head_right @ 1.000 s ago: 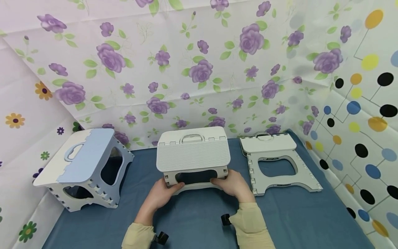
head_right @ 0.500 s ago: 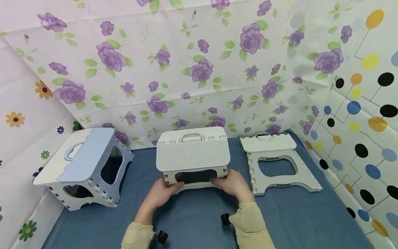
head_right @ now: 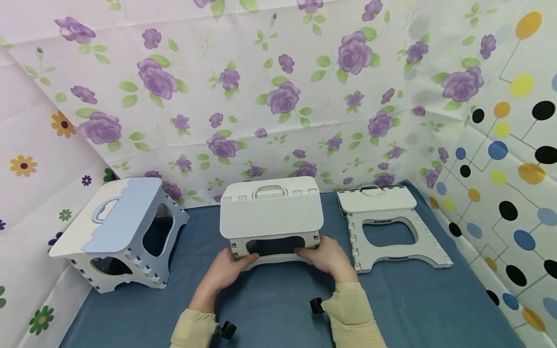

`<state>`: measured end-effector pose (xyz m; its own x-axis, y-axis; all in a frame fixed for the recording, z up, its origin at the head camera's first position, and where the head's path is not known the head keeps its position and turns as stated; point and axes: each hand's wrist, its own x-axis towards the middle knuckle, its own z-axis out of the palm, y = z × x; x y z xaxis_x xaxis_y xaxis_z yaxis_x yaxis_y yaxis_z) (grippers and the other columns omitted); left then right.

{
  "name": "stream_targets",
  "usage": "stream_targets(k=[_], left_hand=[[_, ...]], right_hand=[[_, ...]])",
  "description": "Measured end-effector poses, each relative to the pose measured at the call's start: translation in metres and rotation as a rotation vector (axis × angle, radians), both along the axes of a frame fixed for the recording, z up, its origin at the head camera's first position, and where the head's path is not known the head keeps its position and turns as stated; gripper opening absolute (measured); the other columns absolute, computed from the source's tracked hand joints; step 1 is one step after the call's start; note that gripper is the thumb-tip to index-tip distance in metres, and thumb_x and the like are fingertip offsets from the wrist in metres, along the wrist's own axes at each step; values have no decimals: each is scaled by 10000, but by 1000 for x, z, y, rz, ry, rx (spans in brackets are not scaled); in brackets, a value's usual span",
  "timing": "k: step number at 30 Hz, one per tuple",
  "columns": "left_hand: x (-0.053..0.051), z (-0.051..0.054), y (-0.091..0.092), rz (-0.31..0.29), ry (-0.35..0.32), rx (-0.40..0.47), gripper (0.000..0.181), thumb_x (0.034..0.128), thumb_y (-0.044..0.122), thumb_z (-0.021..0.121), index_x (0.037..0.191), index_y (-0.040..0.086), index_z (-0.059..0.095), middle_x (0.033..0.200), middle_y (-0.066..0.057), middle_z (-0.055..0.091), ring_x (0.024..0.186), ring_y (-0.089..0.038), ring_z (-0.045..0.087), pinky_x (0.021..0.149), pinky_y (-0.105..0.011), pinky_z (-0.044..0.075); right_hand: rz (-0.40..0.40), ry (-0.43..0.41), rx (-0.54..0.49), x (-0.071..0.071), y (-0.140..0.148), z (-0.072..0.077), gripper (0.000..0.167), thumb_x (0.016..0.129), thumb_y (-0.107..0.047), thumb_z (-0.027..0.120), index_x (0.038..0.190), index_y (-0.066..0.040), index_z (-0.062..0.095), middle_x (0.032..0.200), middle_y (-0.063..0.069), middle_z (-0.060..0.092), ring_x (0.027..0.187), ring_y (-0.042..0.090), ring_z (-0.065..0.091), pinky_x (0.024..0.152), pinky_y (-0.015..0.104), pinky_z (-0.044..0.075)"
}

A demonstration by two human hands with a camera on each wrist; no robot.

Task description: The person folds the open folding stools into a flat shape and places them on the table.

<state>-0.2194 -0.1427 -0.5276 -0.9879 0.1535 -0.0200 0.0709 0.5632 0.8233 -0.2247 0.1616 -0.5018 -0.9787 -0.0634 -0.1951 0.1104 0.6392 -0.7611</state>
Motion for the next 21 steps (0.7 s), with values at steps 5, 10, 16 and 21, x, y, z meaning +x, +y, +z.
stream_targets(k=[5, 10, 16, 21], left_hand=[[-1, 0, -1, -3, 4, 10, 879, 981, 489, 779, 1625, 41, 384, 1520, -310, 534, 1318, -458, 592, 1022, -618, 497], [-1, -1, -1, -10, 12, 6, 849, 984, 489, 775, 1609, 41, 412, 1491, -291, 567, 1288, -440, 614, 1004, -606, 509], [-1, -2, -1, -9, 9, -3, 845, 980, 495, 776, 1586, 15, 433, 1465, -299, 584, 1238, -418, 641, 968, -592, 524], [-1, -3, -1, -6, 10, -2, 857, 979, 504, 774, 1594, 21, 424, 1476, -299, 576, 1253, -421, 634, 985, -594, 520]], right_hand=[[4, 2, -2, 0, -1, 0, 846, 910, -515, 832, 1506, 18, 555, 1418, 276, 634, 1231, 433, 651, 964, 596, 533], [-3, -4, -1, 0, -1, 0, 850, 907, -510, 837, 1500, 29, 554, 1413, 282, 634, 1219, 425, 654, 952, 591, 536], [-2, -2, -7, 0, -1, -1, 833, 907, -506, 838, 1492, 21, 567, 1400, 270, 647, 1217, 421, 658, 954, 593, 535], [-8, -3, -3, 0, 0, -1, 825, 903, -508, 841, 1481, 19, 580, 1392, 262, 655, 1205, 405, 662, 955, 588, 534]])
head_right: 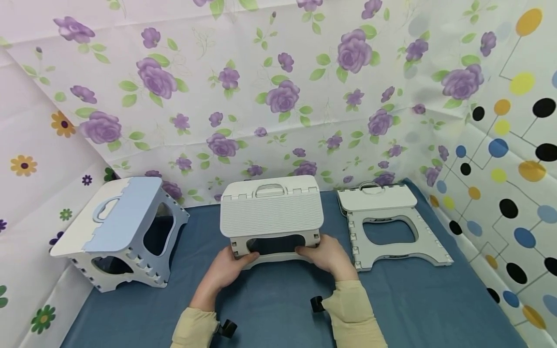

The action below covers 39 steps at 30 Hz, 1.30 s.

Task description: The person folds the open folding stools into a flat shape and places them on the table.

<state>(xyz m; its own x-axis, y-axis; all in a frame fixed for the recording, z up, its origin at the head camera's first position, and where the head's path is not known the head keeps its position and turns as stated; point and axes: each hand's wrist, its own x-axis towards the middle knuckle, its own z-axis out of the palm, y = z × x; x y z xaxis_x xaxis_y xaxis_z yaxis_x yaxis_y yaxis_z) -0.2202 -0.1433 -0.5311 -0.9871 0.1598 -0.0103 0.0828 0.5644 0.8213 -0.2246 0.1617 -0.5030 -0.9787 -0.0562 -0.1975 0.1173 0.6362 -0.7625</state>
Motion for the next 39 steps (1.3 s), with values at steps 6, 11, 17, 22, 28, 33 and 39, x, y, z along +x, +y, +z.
stream_targets(k=[6, 11, 17, 22, 28, 33, 39], left_hand=[[0, -1, 1, 8, -4, -2, 857, 976, 501, 778, 1590, 15, 430, 1489, -303, 565, 1280, -433, 621, 1003, -604, 512], [-1, 0, 1, 12, -9, -14, 868, 972, 520, 776, 1586, 12, 431, 1482, -304, 570, 1235, -403, 641, 986, -592, 518], [-3, -1, -1, 13, -6, -15, 855, 973, 529, 772, 1589, 38, 440, 1469, -282, 590, 1254, -414, 635, 988, -592, 518], [-2, -1, -2, 17, -13, -14, 800, 970, 522, 779, 1558, 65, 487, 1418, -232, 638, 1192, -351, 662, 954, -549, 532], [0, 1, -2, 25, -23, -18, 854, 961, 526, 786, 1571, 27, 457, 1421, -273, 622, 1132, -338, 667, 926, -535, 534], [1, 1, -1, 16, -27, -10, 845, 962, 510, 793, 1571, 30, 457, 1430, -273, 617, 1196, -384, 660, 952, -569, 532], [-2, 0, 0, 9, -20, 0, 796, 966, 518, 786, 1546, 56, 496, 1402, -232, 646, 1200, -375, 663, 955, -563, 534]], right_hand=[[-1, -8, 3, -1, 0, 0, 834, 898, -517, 844, 1476, 24, 582, 1385, 265, 658, 1194, 399, 666, 948, 584, 536], [-7, -14, 7, -1, 1, 1, 849, 892, -521, 850, 1480, 27, 576, 1389, 269, 654, 1212, 410, 659, 968, 593, 528], [3, -4, 6, -1, 0, 3, 852, 886, -518, 859, 1470, 38, 583, 1379, 274, 659, 1207, 419, 662, 964, 595, 530], [12, -5, 4, -2, 0, 1, 854, 884, -522, 862, 1473, 30, 585, 1386, 268, 657, 1203, 406, 664, 961, 583, 533], [18, -16, -7, -2, 0, 1, 835, 887, -510, 864, 1475, 18, 592, 1387, 257, 660, 1199, 400, 664, 959, 578, 533], [12, -14, -8, -1, 0, 0, 852, 879, -507, 874, 1481, 21, 582, 1390, 264, 656, 1202, 406, 662, 968, 583, 529], [12, -7, -9, -2, 1, 0, 864, 878, -500, 878, 1487, 29, 569, 1393, 278, 649, 1199, 418, 661, 958, 590, 531]])
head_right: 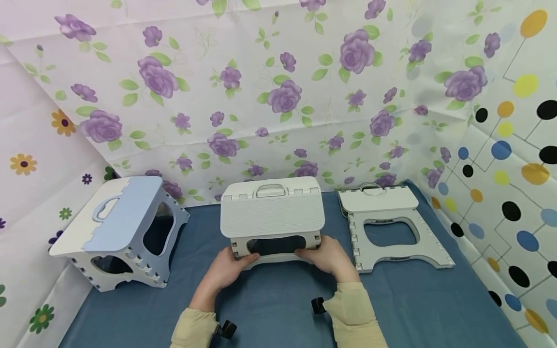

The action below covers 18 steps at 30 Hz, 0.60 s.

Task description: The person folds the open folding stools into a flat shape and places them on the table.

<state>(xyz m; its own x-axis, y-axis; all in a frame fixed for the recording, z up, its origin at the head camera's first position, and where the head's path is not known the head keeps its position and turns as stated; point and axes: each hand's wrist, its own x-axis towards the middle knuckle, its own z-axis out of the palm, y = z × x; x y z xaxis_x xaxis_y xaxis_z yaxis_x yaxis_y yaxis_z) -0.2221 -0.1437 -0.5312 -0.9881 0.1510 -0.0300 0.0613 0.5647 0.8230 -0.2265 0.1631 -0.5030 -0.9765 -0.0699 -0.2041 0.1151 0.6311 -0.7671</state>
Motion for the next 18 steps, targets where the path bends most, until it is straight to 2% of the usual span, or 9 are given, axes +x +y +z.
stream_targets(k=[10, 18], left_hand=[[-1, 0, -1, -23, 26, -2, 705, 976, 493, 785, 1488, 68, 552, 1330, -189, 695, 1142, -343, 690, 916, -543, 547], [0, -1, -2, -24, 19, -9, 587, 977, 472, 791, 1353, 47, 643, 1191, -128, 747, 985, -234, 694, 846, -480, 548]], right_hand=[[4, -2, -4, -2, 1, -2, 843, 876, -510, 876, 1461, 28, 596, 1368, 259, 668, 1139, 366, 678, 916, 551, 543], [14, 8, -12, 1, 0, 0, 836, 875, -497, 883, 1455, 34, 599, 1364, 265, 668, 1137, 367, 675, 912, 556, 542]])
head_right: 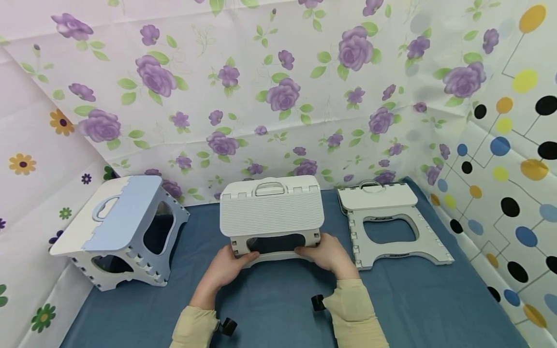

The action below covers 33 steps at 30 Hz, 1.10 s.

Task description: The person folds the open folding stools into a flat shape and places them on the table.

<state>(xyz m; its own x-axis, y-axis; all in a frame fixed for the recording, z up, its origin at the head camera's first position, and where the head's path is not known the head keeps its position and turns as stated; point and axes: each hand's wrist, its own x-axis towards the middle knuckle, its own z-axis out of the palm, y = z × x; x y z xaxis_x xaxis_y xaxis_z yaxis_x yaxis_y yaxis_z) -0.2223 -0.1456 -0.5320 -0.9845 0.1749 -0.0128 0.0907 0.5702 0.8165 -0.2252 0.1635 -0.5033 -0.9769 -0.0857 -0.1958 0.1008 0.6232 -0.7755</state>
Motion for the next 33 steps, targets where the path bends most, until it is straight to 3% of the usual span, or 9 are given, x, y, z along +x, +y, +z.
stream_targets(k=[23, 33], left_hand=[[-1, -1, -1, -7, -1, 6, 569, 978, 467, 789, 1333, 42, 655, 1163, -121, 746, 974, -235, 688, 850, -491, 549], [-1, 0, -2, -11, -2, 6, 687, 980, 477, 786, 1470, 49, 567, 1300, -177, 706, 1073, -286, 690, 904, -519, 547]], right_hand=[[-8, 6, 1, -2, 0, -2, 806, 875, -493, 883, 1437, 20, 618, 1355, 252, 677, 1141, 360, 670, 932, 550, 533], [-7, -2, -1, 0, -1, -1, 824, 876, -500, 882, 1443, 33, 609, 1360, 261, 670, 1161, 378, 670, 931, 559, 536]])
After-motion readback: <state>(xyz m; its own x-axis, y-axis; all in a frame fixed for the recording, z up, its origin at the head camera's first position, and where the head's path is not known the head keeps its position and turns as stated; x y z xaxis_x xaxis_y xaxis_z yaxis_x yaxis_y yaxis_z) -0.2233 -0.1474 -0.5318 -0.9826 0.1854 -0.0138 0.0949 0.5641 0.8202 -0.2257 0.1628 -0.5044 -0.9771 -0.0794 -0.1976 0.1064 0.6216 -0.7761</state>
